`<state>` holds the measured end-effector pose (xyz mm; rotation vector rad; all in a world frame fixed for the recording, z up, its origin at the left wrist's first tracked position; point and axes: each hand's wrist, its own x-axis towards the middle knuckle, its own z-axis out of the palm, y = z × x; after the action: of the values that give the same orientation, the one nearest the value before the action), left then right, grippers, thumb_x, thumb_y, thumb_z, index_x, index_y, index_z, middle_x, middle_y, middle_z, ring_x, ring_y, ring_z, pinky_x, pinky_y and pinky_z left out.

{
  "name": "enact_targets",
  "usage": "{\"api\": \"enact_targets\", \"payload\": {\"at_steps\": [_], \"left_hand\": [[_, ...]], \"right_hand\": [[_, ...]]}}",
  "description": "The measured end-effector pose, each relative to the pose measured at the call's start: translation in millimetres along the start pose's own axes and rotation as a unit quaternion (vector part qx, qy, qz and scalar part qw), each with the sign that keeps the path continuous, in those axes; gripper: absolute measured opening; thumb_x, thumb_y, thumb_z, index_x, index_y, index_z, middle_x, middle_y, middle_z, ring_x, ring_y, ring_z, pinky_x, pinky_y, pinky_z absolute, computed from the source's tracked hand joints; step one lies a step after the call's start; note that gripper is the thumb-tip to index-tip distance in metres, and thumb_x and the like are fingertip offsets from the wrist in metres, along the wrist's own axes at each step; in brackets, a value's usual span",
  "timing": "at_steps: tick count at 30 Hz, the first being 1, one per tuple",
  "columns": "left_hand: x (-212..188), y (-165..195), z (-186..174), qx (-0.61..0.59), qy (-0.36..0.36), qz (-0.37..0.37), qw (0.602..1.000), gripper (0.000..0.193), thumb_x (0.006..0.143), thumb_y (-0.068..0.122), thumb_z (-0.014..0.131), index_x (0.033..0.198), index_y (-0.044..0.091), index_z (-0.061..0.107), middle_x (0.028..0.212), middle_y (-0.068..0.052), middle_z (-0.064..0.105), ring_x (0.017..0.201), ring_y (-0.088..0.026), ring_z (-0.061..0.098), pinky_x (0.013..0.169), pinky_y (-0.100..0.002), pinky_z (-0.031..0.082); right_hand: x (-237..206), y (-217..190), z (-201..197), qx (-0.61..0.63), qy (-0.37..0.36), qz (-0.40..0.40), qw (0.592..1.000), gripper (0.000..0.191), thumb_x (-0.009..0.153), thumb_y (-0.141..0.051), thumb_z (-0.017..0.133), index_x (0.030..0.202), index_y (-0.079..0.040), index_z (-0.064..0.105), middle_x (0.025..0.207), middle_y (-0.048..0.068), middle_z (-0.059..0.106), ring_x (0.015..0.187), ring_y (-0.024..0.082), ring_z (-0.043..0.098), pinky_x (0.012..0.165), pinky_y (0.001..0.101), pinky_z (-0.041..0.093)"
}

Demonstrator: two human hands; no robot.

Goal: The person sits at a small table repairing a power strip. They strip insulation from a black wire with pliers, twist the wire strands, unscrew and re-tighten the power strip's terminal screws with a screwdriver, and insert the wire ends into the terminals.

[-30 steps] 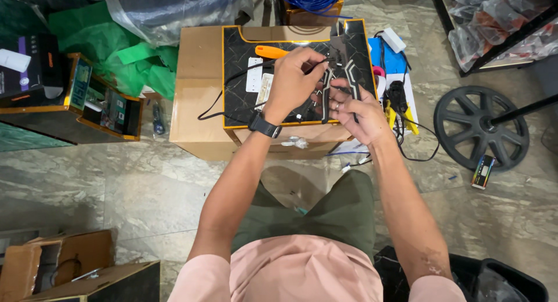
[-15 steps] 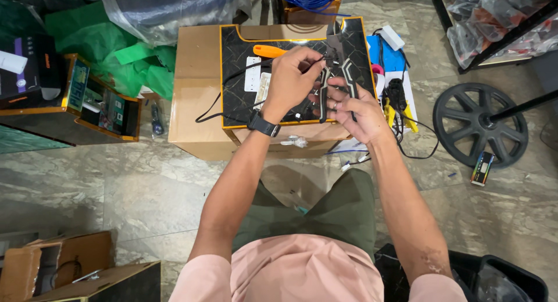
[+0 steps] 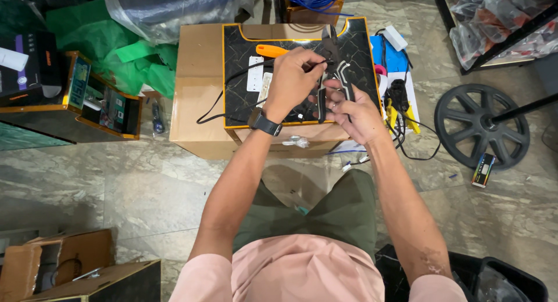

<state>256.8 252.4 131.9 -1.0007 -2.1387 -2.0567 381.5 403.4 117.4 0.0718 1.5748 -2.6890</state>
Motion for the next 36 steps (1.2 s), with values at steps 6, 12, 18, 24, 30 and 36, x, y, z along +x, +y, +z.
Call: {"api": "enact_targets", "payload": {"at_steps": [6,12,18,24,30,36], "left_hand": [[-2.1,1.3,-1.9,0.038,0.003,0.023,0.999,0.008,0.085,0.003,0.078,0.092,0.001,0.075,0.083,-0.008,0.070,0.059,-0.014,0.072,0.053,-0.029,0.055],[2.0,-1.3,-3.1,0.054,0.009,0.040,0.998,0.010,0.083,0.004,0.079,0.092,0.002,0.076,0.083,-0.009,0.071,0.065,-0.017,0.072,0.058,-0.030,0.056],[0.6,-0.7,0.9,0.060,-0.003,0.021,0.998,0.011,0.085,0.008,0.078,0.094,0.003,0.074,0.084,-0.010,0.072,0.070,-0.017,0.073,0.064,-0.031,0.057],[3.4,3.2,-10.7,0.073,-0.134,-0.024,0.988,0.032,0.080,0.015,0.084,0.098,0.000,0.062,0.078,-0.013,0.069,0.069,-0.025,0.067,0.064,-0.037,0.053],[8.7,3.5,-17.4,0.172,-0.187,0.053,0.966,0.027,0.075,0.016,0.086,0.087,-0.001,0.068,0.072,-0.017,0.066,0.068,-0.036,0.065,0.060,-0.041,0.049],[-1.8,-9.2,-10.6,0.137,-0.178,0.021,0.974,0.025,0.074,0.013,0.085,0.083,-0.002,0.066,0.066,-0.017,0.062,0.060,-0.037,0.058,0.056,-0.039,0.048]], "right_hand": [[2.0,8.5,-0.3,-0.019,-0.001,-0.012,1.000,0.054,0.082,0.014,0.045,0.134,0.004,0.053,0.130,0.021,0.063,0.125,0.039,0.063,0.098,0.0524,0.058],[10.9,17.4,-7.1,-0.046,0.044,-0.007,0.998,0.038,0.079,0.016,0.045,0.110,-0.001,0.057,0.124,0.017,0.062,0.101,0.027,0.066,0.086,0.0431,0.058],[12.0,28.4,-13.6,-0.046,0.088,-0.025,0.995,0.029,0.074,0.017,0.046,0.093,-0.003,0.054,0.111,0.016,0.062,0.081,0.021,0.061,0.069,0.0355,0.051],[5.4,23.0,-17.9,-0.150,0.115,-0.014,0.982,0.028,0.076,0.016,0.052,0.095,-0.003,0.058,0.091,0.015,0.058,0.077,0.020,0.059,0.065,0.0312,0.043],[-0.6,15.9,-12.3,-0.150,0.061,-0.011,0.987,0.019,0.075,0.013,0.062,0.089,-0.001,0.064,0.096,0.003,0.064,0.084,0.014,0.062,0.076,0.0269,0.051],[5.1,31.2,-23.4,-0.219,0.087,0.011,0.972,0.016,0.076,0.010,0.056,0.088,0.003,0.063,0.097,0.013,0.062,0.079,0.017,0.060,0.071,0.0319,0.047]]}}
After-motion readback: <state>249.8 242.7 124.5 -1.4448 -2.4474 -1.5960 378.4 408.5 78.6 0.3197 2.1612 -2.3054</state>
